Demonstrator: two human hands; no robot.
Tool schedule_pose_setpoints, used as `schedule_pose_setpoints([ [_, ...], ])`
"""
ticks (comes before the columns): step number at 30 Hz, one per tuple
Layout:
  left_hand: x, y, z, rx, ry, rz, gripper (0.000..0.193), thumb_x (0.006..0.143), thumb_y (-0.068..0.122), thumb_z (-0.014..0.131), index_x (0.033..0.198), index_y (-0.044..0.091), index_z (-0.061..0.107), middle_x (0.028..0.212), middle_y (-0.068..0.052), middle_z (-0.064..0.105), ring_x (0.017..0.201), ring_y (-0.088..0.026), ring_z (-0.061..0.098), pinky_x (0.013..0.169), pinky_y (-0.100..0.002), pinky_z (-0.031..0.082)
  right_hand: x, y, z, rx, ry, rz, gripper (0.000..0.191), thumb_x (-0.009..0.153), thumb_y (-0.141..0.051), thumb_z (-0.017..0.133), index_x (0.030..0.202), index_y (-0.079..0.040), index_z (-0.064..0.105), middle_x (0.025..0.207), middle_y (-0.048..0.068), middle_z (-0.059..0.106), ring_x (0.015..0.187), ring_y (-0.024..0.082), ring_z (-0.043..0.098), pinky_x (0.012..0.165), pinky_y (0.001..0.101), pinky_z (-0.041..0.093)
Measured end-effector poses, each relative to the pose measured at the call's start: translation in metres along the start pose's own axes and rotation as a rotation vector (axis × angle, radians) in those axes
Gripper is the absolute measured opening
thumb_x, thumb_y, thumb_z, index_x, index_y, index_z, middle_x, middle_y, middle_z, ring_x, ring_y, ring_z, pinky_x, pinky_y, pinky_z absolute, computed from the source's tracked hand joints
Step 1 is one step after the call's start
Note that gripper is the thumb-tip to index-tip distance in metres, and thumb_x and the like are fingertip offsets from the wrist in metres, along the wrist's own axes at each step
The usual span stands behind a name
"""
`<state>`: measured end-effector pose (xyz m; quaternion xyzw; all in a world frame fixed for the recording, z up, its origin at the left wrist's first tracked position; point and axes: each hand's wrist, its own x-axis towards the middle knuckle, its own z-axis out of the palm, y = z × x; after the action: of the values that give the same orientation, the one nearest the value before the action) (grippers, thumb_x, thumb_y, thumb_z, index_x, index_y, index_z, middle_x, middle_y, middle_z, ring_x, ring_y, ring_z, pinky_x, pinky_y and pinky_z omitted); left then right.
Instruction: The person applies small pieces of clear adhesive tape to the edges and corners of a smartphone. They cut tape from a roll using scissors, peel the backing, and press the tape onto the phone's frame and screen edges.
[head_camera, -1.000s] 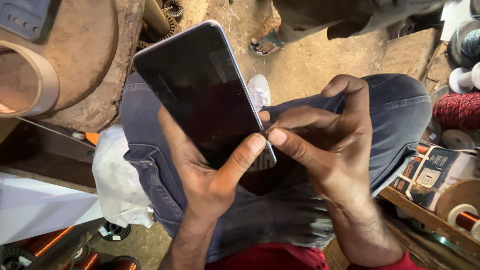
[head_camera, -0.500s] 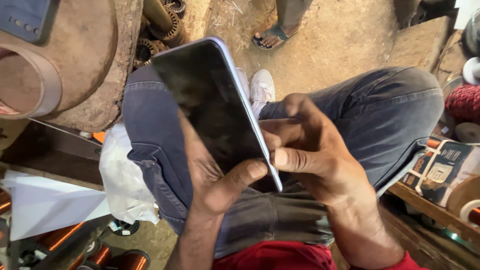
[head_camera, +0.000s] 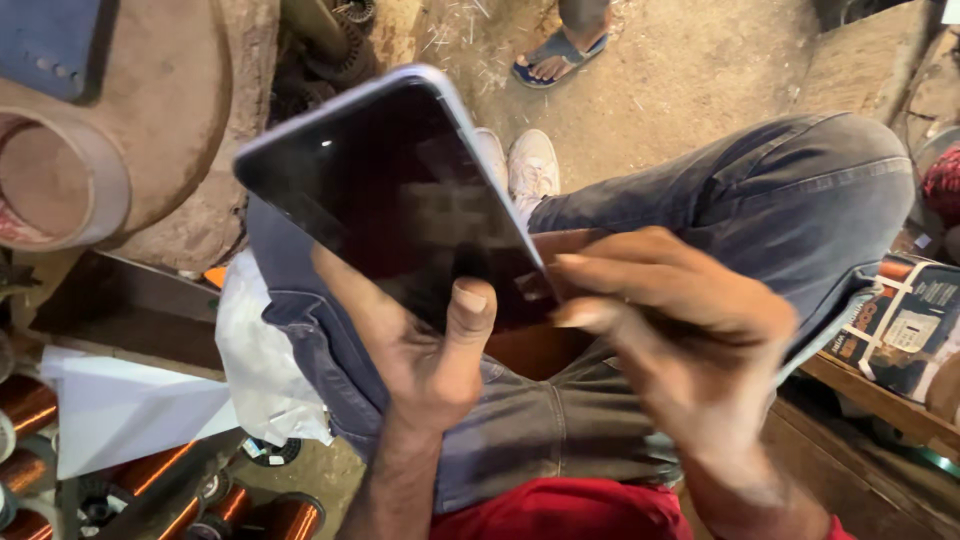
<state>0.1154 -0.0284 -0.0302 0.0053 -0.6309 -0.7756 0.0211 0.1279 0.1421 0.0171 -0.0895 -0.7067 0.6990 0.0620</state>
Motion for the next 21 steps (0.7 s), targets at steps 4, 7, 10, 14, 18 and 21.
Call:
schedule_pose_setpoints([
  [4,-0.004,-0.009,0.004,0.02,-0.014,0.041,0.079,0.11,0.023,0.071,0.158,0.0,0.012,0.138,-0.011,0.044,0.116,-0.015,0.048,0.1,-0.027,0.046,0.0,0.004,0.003,-0.073,-0.038,-0.014,0.017,0.092,0.006,0.08,0.109,0.003,0.075,0.105,0.012,0.075,0.098,0.016,0.073,0.087,0.0251,0.059],
  [7,-0.001,-0.016,0.002,0.042,-0.031,0.09,0.076,0.11,0.024,0.07,0.156,0.001,0.013,0.136,-0.011,0.044,0.113,-0.014,0.049,0.097,-0.027,0.049,0.003,0.006,0.009,-0.057,-0.014,0.072,0.017,0.092,0.008,0.079,0.108,0.006,0.074,0.102,0.01,0.074,0.095,0.013,0.068,0.085,0.0245,0.056],
  [10,-0.001,-0.021,0.001,0.068,-0.056,0.111,0.07,0.113,0.022,0.068,0.156,0.0,0.018,0.128,-0.008,0.044,0.111,-0.012,0.047,0.093,-0.027,0.046,0.006,0.009,0.011,-0.047,-0.035,0.06,0.018,0.093,0.007,0.079,0.109,0.006,0.071,0.105,0.008,0.073,0.099,0.011,0.067,0.087,0.0239,0.056],
  [14,-0.001,-0.02,0.003,0.062,-0.066,0.086,0.065,0.113,0.019,0.065,0.155,-0.001,0.02,0.129,-0.009,0.047,0.107,-0.012,0.049,0.093,-0.028,0.046,0.01,0.015,0.01,0.068,-0.092,0.092,0.019,0.093,0.006,0.078,0.111,0.007,0.07,0.106,0.008,0.072,0.099,0.01,0.068,0.088,0.0253,0.058],
  [18,0.002,-0.019,0.009,0.044,-0.036,0.11,0.063,0.114,0.019,0.064,0.155,0.0,0.021,0.13,-0.009,0.047,0.109,-0.011,0.048,0.095,-0.028,0.046,0.016,0.017,0.01,0.049,-0.177,0.115,0.023,0.089,0.006,0.079,0.11,0.007,0.07,0.106,0.008,0.074,0.099,0.011,0.069,0.09,0.027,0.061],
  [21,0.006,-0.017,0.008,0.046,-0.02,0.084,0.058,0.115,0.018,0.063,0.154,-0.001,0.025,0.122,-0.007,0.048,0.105,-0.009,0.048,0.093,-0.027,0.045,0.019,0.019,0.014,0.055,-0.169,0.155,0.022,0.09,0.009,0.078,0.111,0.007,0.072,0.106,0.009,0.074,0.099,0.012,0.069,0.088,0.027,0.06],
])
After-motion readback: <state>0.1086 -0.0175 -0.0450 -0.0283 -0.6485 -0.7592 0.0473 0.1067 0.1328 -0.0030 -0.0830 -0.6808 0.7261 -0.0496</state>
